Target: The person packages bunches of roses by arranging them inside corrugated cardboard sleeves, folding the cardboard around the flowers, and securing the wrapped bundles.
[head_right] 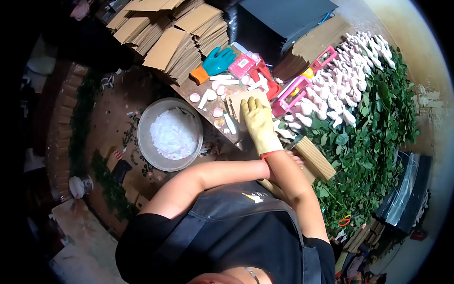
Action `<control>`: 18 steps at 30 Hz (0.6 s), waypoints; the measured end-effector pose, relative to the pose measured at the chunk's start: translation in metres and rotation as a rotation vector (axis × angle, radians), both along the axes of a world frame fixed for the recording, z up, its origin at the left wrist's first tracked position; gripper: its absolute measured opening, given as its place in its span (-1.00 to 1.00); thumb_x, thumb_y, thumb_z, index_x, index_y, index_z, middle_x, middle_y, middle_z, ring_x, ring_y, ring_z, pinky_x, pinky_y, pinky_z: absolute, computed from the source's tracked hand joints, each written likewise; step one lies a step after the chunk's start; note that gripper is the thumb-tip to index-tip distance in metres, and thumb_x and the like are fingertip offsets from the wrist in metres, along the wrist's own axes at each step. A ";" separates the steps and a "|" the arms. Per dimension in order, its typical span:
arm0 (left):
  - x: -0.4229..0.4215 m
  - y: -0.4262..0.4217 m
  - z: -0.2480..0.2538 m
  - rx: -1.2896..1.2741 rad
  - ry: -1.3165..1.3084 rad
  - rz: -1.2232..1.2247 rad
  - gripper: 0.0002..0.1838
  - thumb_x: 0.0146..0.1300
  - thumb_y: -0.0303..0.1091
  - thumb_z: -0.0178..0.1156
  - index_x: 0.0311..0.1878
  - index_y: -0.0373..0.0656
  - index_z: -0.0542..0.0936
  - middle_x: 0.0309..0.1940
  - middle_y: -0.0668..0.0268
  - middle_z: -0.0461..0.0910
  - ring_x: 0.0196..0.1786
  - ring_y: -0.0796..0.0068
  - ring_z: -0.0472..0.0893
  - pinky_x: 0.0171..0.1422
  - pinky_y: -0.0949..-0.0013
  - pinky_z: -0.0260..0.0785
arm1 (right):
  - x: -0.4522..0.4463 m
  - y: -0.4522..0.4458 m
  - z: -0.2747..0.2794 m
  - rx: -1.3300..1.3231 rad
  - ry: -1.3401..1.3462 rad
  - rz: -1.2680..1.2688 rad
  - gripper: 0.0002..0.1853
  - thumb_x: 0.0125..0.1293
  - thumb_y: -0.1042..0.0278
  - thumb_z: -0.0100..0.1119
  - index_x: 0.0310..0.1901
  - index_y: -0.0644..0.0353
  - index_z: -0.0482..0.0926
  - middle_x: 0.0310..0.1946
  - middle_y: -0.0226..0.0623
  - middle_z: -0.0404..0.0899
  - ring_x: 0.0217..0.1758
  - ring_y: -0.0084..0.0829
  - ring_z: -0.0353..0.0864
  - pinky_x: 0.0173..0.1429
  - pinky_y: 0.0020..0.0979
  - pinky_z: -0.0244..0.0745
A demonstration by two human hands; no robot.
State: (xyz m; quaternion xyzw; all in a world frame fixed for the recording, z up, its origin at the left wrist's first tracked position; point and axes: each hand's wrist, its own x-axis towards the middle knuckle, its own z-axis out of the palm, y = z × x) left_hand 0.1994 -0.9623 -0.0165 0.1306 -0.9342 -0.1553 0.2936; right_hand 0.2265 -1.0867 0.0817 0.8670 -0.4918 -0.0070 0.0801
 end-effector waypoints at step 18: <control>0.021 -0.012 0.036 0.135 -0.118 -0.164 -0.13 0.31 0.16 0.23 0.58 -0.14 0.39 0.50 0.08 0.46 0.58 0.14 0.39 0.70 -0.13 0.08 | -0.135 0.127 0.125 0.264 -1.071 -0.686 -0.85 0.53 0.46 0.25 0.01 0.31 0.69 -0.16 -0.33 0.72 -0.18 -0.44 0.67 0.02 -0.42 0.62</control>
